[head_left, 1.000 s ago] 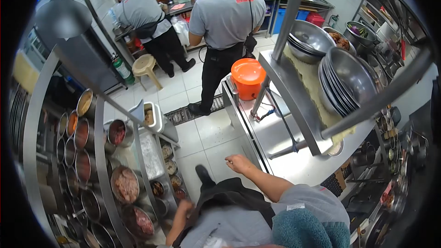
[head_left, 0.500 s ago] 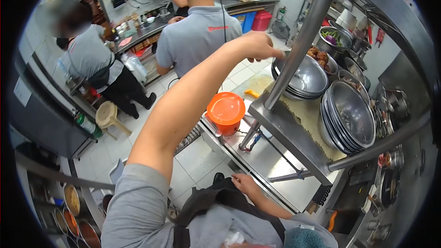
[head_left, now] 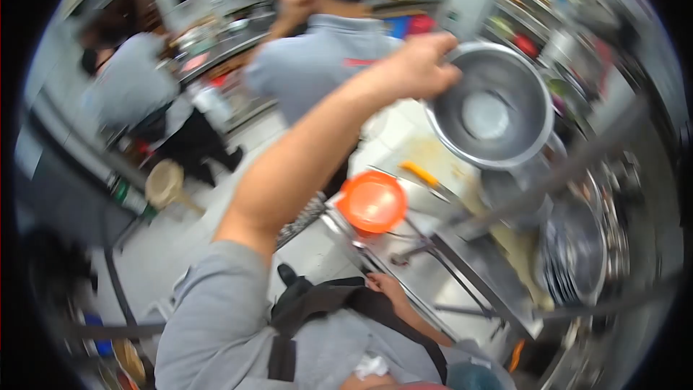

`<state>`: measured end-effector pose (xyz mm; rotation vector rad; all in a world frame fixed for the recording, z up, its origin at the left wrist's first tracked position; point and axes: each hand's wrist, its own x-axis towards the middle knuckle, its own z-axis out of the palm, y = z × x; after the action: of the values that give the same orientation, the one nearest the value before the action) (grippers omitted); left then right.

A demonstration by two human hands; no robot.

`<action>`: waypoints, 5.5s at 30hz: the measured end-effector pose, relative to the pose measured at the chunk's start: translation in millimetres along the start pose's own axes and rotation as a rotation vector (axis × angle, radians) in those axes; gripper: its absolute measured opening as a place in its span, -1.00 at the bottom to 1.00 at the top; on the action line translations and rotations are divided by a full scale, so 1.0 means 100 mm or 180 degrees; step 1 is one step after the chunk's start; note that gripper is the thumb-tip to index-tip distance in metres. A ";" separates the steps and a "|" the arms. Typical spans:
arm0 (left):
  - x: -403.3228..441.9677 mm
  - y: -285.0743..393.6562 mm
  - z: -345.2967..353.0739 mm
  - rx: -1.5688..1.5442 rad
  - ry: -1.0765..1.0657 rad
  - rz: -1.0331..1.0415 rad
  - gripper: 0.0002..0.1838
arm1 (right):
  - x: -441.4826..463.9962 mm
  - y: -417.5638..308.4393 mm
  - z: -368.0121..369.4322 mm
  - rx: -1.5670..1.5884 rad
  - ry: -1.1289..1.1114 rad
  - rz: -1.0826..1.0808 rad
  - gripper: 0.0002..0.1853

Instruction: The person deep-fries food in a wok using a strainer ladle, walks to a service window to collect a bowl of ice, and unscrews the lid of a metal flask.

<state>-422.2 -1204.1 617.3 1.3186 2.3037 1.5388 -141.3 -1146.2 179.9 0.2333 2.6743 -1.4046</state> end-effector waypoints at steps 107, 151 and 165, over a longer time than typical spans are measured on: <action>-3.98 -9.14 -13.88 -0.1025 0.3936 -0.2600 -0.67 | 7.42 -8.77 6.44 -0.0309 0.3562 -0.1555 -0.60; -6.48 -8.89 -9.82 0.2578 0.0013 -0.3242 -0.36 | 7.10 -9.09 7.24 -0.0450 0.2878 -0.2321 -0.77; -6.28 -9.19 -9.78 0.2967 -0.0352 -0.3344 -0.32 | 6.80 -8.93 6.79 -0.0869 0.3433 -0.1671 -0.68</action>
<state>-1061.3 -2455.1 145.6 0.0178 2.8920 0.0609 -957.7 -2148.7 401.1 0.3539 4.0175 -1.1674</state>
